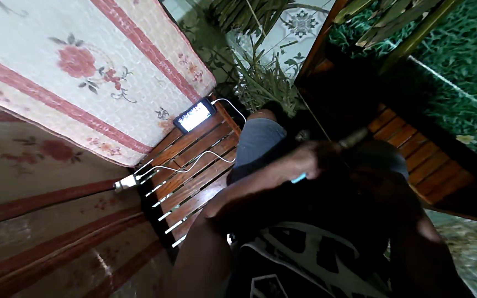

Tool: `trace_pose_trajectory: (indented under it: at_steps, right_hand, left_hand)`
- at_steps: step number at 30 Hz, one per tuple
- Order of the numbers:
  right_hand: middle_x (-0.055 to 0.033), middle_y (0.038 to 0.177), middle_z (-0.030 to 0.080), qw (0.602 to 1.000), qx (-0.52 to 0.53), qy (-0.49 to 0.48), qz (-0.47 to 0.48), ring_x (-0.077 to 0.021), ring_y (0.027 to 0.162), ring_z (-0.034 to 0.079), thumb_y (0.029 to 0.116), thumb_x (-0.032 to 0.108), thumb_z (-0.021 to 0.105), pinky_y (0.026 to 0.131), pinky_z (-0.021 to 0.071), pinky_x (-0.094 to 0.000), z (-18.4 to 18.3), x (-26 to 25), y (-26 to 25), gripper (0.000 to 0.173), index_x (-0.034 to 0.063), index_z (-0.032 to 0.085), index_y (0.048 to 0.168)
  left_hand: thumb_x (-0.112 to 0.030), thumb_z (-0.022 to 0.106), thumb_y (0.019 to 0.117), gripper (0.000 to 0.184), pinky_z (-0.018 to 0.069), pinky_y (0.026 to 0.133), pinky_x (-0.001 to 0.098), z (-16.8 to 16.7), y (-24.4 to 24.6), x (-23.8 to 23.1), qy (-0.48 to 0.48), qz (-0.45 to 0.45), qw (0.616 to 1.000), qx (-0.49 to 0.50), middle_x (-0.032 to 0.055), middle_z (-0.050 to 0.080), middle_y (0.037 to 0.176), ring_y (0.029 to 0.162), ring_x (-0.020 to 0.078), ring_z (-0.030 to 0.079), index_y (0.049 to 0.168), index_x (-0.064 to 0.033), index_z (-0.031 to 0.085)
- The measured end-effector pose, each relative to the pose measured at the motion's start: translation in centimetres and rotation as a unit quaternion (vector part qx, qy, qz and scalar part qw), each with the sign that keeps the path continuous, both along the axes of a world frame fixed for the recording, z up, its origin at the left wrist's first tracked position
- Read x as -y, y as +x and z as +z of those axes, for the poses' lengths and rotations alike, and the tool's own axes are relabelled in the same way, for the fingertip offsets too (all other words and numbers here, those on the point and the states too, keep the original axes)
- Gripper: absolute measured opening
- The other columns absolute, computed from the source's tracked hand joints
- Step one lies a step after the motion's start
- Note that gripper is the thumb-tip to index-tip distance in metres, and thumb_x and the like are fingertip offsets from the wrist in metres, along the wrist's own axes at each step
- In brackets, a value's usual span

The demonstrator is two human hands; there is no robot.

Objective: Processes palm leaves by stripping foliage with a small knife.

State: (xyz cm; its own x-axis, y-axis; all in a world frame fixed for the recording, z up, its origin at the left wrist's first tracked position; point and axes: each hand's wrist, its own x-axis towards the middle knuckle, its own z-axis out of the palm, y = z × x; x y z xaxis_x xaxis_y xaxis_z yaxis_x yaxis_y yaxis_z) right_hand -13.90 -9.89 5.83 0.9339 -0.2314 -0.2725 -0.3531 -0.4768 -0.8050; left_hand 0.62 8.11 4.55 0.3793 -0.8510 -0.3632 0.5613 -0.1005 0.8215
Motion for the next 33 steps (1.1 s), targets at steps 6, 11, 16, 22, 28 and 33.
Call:
trace_pose_trajectory:
  at_steps: [6,11,16,22,28,33]
  right_hand:
    - [-0.002,0.069,0.059,1.0,0.003,-0.004,0.023,-0.005,0.054,0.051,0.0983,0.015,0.055,0.053,0.0476,-0.0236,0.7,0.0,-0.1,0.024,-0.0034,0.069,0.103]
    - [-0.0001,0.07,0.06,1.0,0.01,0.012,0.011,-0.0029,0.055,0.052,0.101,0.021,0.054,0.054,0.0481,-0.0226,0.0,-0.4,0.0,0.028,-0.0009,0.071,0.106]
    - [-0.0008,0.069,0.059,0.999,0.007,-0.004,0.043,-0.0047,0.053,0.051,0.1006,0.022,0.05,0.051,0.048,-0.025,-0.8,0.6,-0.4,0.031,-0.0009,0.07,0.106]
    - [0.003,0.065,0.058,0.999,0.023,0.017,0.031,-0.0007,0.05,0.049,0.1015,0.023,0.05,0.049,0.0461,-0.0203,-1.0,0.2,-0.7,0.031,0.0009,0.072,0.104]
    - [-0.0098,0.075,0.063,0.998,-0.005,-0.032,0.059,-0.0127,0.058,0.055,0.1015,0.016,0.051,0.058,0.0514,-0.0331,-0.5,0.8,-0.9,0.029,-0.0053,0.069,0.107]
    - [-0.0021,0.072,0.061,0.999,0.022,-0.009,0.046,-0.0036,0.055,0.051,0.1018,0.021,0.052,0.053,0.0472,-0.0226,-1.6,0.7,-1.1,0.029,-0.0007,0.071,0.104]
  left_hand:
    - [-0.02,0.037,0.1118,0.026,0.0402,0.04,0.0165,-0.2,1.5,-1.2,-0.033,0.094,0.993,-0.063,-0.0012,0.048,0.059,0.042,0.0045,0.043,0.101,-0.0058,0.056]
    - [-0.022,0.041,0.1116,0.024,0.0401,0.04,0.0173,-0.5,-0.8,-0.8,0.0,0.028,0.999,-0.033,-0.0015,0.049,0.064,0.044,0.0049,0.043,0.113,-0.0052,0.058]
    - [-0.016,0.037,0.1108,0.024,0.039,0.039,0.0148,0.4,1.3,-1.4,-0.022,0.076,0.995,-0.054,-0.0014,0.049,0.058,0.041,0.0031,0.044,0.101,-0.0053,0.056]
    - [-0.023,0.039,0.1121,0.026,0.0402,0.04,0.017,-0.3,-0.2,-0.6,0.002,0.029,0.999,-0.036,-0.0014,0.048,0.062,0.043,0.0051,0.044,0.116,-0.0054,0.058]
    - [-0.02,0.036,0.1112,0.025,0.039,0.038,0.0157,0.0,2.3,-1.8,-0.022,0.104,0.992,-0.068,-0.0014,0.048,0.057,0.04,0.0038,0.043,0.111,-0.0057,0.057]
    - [-0.023,0.039,0.1121,0.024,0.041,0.038,0.0176,-0.8,0.8,-1.3,-0.001,0.083,0.994,-0.063,0.0,0.049,0.059,0.041,0.0062,0.045,0.11,-0.0058,0.056]
